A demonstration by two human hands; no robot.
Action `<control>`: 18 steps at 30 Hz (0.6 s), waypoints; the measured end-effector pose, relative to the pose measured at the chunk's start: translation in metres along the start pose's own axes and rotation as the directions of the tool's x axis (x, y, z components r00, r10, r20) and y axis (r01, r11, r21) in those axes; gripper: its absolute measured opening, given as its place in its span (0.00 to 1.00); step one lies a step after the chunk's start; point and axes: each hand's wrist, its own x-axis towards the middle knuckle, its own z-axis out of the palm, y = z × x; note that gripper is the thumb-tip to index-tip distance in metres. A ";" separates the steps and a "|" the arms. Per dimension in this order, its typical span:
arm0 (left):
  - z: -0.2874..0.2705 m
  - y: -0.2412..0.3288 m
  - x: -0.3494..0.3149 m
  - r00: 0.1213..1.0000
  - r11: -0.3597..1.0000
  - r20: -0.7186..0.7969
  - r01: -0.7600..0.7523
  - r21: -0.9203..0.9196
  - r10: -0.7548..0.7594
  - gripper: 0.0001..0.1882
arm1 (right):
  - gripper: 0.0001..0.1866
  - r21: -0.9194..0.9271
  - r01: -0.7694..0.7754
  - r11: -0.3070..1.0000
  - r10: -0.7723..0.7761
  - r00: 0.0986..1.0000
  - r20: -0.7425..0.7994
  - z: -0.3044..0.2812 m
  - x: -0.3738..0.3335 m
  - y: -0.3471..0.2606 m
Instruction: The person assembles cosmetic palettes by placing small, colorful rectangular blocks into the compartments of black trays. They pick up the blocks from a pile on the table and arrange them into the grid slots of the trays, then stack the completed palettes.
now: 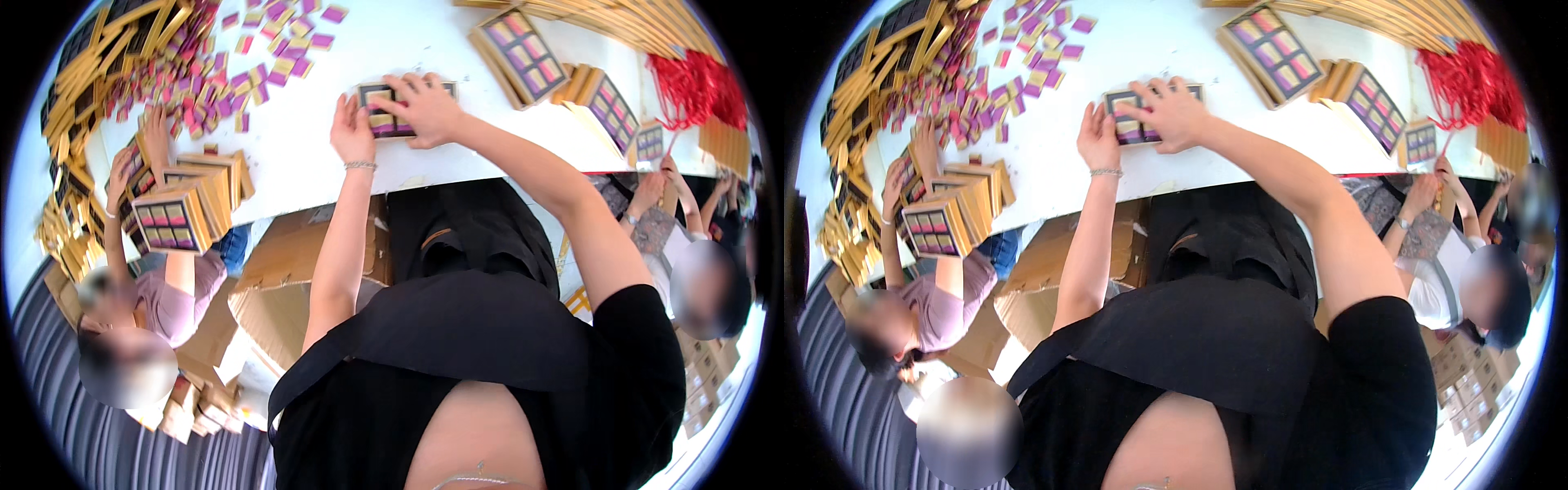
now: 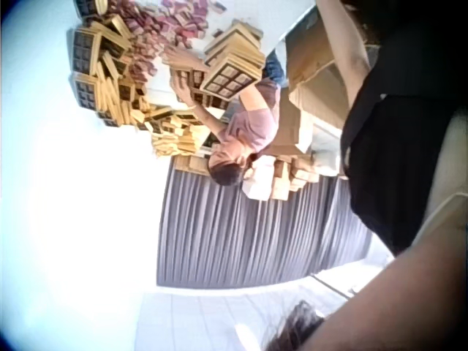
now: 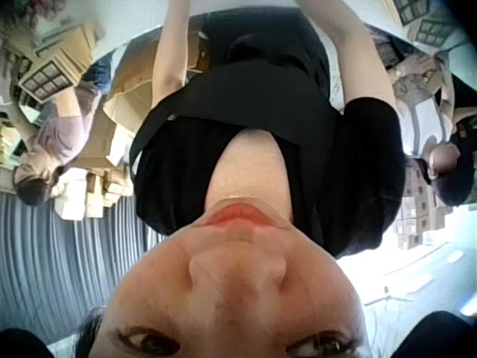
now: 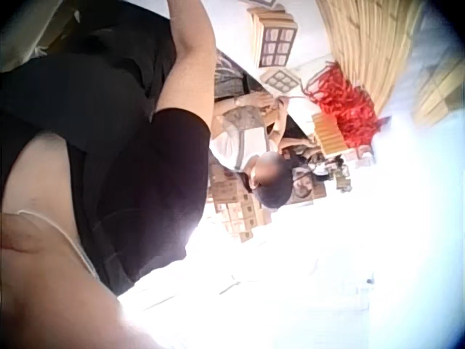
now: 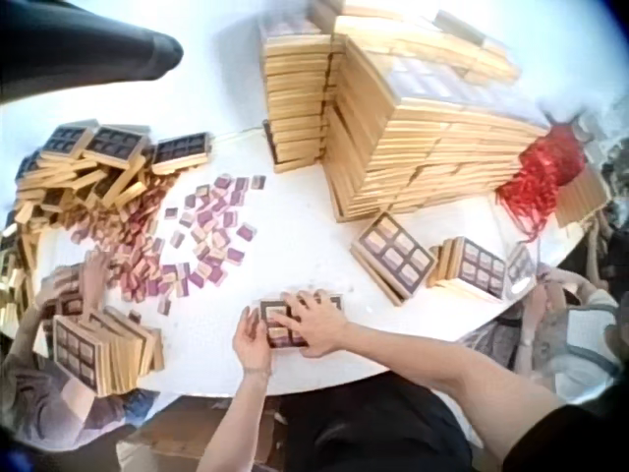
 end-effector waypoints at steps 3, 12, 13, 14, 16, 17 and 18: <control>0.022 0.031 -0.013 0.998 1.000 -0.064 -0.022 0.005 0.022 0.32 | 0.53 0.128 -0.130 0.983 0.147 0.980 -0.136 -0.018 -0.022 0.001; 0.222 0.028 -0.009 0.969 0.899 0.157 0.234 -0.370 -0.188 0.23 | 0.58 0.401 -0.505 0.764 0.584 0.806 -0.099 -0.074 -0.107 0.130; 0.228 0.023 -0.007 0.984 0.931 0.109 0.166 -0.325 -0.138 0.18 | 0.62 0.582 -0.530 0.617 0.651 0.759 0.002 -0.075 -0.112 0.155; 0.236 0.027 -0.020 0.991 0.947 0.097 0.122 -0.299 -0.097 0.23 | 0.58 0.892 -0.331 0.308 0.766 0.642 -0.026 -0.068 -0.121 0.173; 0.240 -0.004 -0.014 0.976 0.885 -0.042 0.174 -0.433 -0.212 0.37 | 0.54 0.512 -0.763 0.396 0.819 0.545 0.178 -0.066 -0.107 0.186; 0.239 0.016 -0.029 0.955 0.805 0.215 0.288 -0.519 -0.203 0.36 | 0.53 0.677 -0.724 0.136 0.723 0.540 0.432 -0.064 -0.111 0.185; 0.241 0.006 -0.024 0.968 0.853 0.246 0.163 -0.496 -0.042 0.31 | 0.51 0.756 -0.645 0.114 0.681 0.605 0.414 -0.061 -0.106 0.183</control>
